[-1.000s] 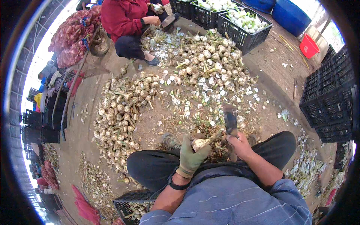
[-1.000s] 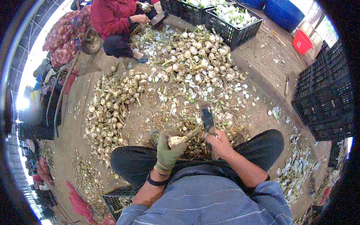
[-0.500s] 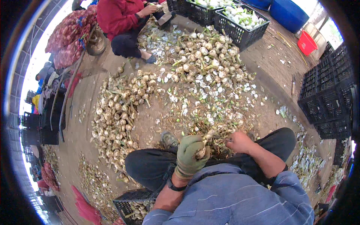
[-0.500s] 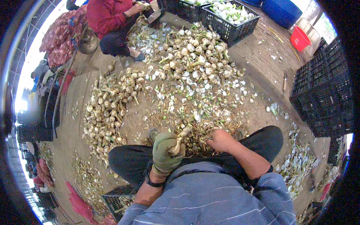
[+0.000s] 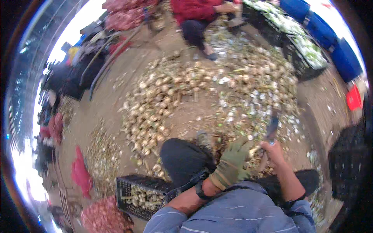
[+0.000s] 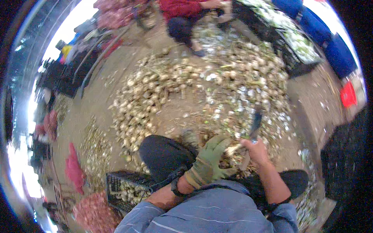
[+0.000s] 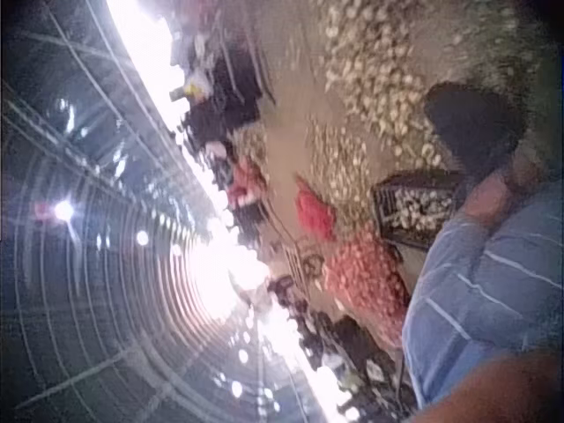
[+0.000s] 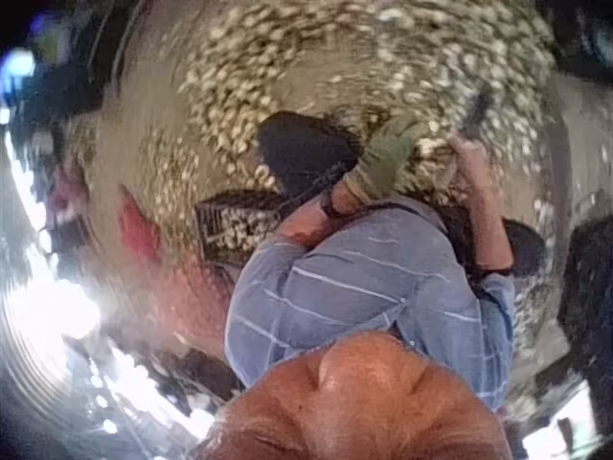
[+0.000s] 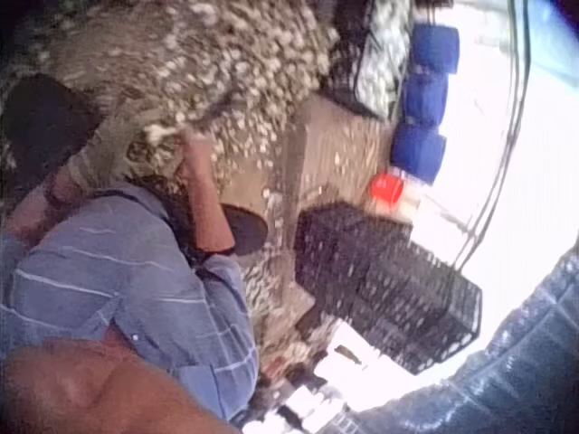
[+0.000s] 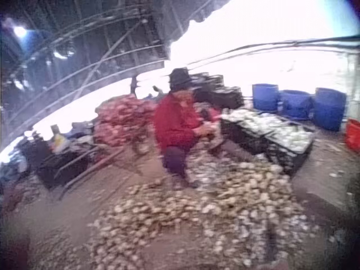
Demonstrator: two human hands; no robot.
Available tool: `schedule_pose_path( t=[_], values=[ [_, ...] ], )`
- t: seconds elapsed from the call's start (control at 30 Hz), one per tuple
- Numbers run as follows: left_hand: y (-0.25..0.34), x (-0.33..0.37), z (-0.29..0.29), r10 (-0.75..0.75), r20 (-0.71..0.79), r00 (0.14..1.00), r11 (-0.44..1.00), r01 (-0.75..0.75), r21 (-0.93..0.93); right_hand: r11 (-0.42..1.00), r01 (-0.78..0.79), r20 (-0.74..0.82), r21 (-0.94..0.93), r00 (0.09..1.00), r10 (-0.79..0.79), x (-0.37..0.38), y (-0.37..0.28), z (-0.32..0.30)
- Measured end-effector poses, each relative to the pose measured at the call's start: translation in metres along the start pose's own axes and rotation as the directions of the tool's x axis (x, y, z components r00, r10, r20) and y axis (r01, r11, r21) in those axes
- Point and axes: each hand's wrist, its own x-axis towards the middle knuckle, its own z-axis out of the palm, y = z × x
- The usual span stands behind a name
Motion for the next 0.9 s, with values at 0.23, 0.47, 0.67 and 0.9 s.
schedule_pose_path(
  t=[0.23,0.47,0.67,0.9],
  values=[
    [-0.037,-0.035,-0.152,-0.400,-0.541,0.740,0.915,0.291,-0.278,0.976,0.084,-0.295,0.203,0.955,-0.021,0.170,-0.061,-0.080],
    [-0.289,-0.233,-0.164,-0.796,-0.600,0.080,0.460,0.725,-0.513,0.985,0.011,-0.215,-0.173,0.975,-0.048,0.150,0.010,-0.066],
    [-0.397,-0.350,-0.110,-0.866,-0.478,-0.144,0.118,0.871,-0.477,0.922,-0.074,-0.166,-0.380,0.986,0.011,0.086,0.102,-0.035],
    [-0.419,-0.325,-0.102,-0.973,0.111,0.203,0.222,0.953,0.204,0.782,-0.157,0.022,-0.604,0.977,0.213,0.081,0.170,-0.055]
  ],
)
